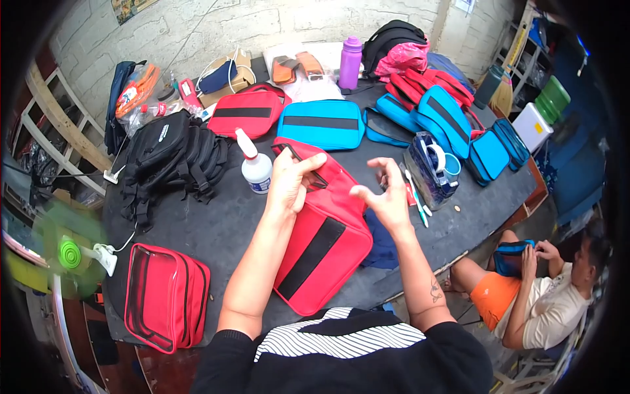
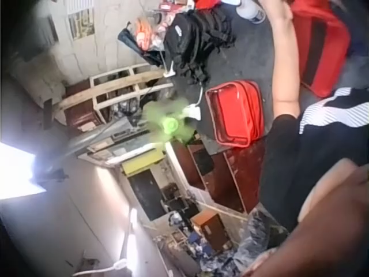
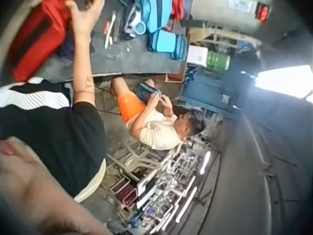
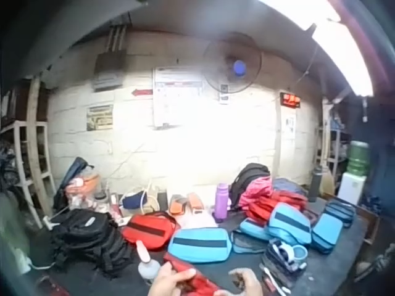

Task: Inspecting, cleaning, and trimming loose threads from fabric and plastic bags at a workbench.

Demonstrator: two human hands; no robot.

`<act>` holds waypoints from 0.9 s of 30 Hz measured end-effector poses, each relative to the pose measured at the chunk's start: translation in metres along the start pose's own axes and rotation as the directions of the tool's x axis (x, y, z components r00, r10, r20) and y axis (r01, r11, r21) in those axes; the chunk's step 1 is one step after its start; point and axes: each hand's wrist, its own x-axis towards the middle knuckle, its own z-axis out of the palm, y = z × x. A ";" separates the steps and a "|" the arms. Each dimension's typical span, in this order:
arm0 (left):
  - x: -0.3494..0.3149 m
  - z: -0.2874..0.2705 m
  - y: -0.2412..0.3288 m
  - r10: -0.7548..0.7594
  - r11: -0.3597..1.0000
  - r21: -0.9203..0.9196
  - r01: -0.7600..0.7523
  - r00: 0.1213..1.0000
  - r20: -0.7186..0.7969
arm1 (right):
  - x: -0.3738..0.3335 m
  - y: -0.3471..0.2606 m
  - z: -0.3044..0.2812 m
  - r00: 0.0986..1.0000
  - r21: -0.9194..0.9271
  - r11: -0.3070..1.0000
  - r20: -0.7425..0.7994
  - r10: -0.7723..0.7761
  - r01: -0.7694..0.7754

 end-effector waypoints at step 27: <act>0.020 0.005 0.066 -0.096 0.965 0.262 -0.003 0.926 0.365 | 0.018 0.056 0.010 0.999 0.625 0.779 0.019 0.051 -0.051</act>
